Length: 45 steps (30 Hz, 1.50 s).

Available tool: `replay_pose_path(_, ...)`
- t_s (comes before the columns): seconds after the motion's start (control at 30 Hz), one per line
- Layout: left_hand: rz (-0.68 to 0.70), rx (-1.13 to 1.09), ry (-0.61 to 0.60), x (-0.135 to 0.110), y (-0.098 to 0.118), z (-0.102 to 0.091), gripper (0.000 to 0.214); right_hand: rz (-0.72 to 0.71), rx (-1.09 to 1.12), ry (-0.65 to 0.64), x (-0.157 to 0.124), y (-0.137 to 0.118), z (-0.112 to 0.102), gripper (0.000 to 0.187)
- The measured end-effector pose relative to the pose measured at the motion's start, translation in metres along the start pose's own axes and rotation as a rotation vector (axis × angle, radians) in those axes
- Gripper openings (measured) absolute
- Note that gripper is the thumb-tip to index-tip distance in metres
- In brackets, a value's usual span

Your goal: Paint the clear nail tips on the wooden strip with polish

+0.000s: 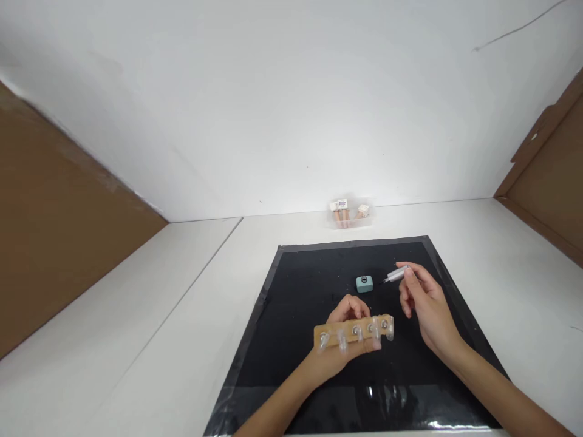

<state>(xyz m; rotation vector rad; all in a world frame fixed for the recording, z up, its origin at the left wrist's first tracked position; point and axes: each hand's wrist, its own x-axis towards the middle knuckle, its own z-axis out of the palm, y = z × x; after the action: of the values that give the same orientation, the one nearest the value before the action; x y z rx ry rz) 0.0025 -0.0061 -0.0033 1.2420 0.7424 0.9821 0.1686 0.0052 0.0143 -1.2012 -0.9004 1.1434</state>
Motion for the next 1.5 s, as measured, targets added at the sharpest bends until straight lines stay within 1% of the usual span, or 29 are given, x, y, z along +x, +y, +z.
replay_pose_path(0.17, -0.095, -0.075, 0.014, 0.004, 0.001, 0.002, 0.051, 0.017, 0.02, -0.034, -0.004, 0.007, 0.003, 0.037)
replay_pose_path(0.33, -0.172, -0.075, 0.034, 0.004, 0.003, 0.003, 0.05, 0.036, 0.027, -0.076, -0.005, 0.009, 0.005, 0.035)
replay_pose_path(0.57, -0.205, -0.002, 0.074, 0.003, 0.001, 0.0, 0.047, 0.016, 0.033, -0.033, -0.002, 0.004, 0.003, 0.037)
replay_pose_path(0.73, -0.241, -0.043, 0.094, 0.003, -0.002, 0.001, 0.048, 0.027, 0.066, -0.023, 0.0, 0.003, 0.001, 0.037)
replay_pose_path(0.9, -0.251, -0.063, 0.135, 0.003, -0.009, 0.001, 0.047, 0.027, 0.068, -0.025, 0.0, 0.003, 0.001, 0.036)
replay_pose_path(1.13, -0.27, -0.045, 0.194, 0.003, -0.013, 0.0, 0.047, 0.014, 0.051, -0.034, 0.001, 0.003, 0.001, 0.034)
replay_pose_path(1.3, -0.287, -0.054, 0.181, 0.003, -0.009, 0.001, 0.047, -0.036, 0.019, -0.05, -0.001, 0.002, 0.0, 0.032)
replay_pose_path(1.5, -0.34, -0.061, 0.219, 0.004, 0.005, 0.005, 0.05, -0.083, -0.028, -0.078, -0.002, 0.002, -0.002, 0.03)
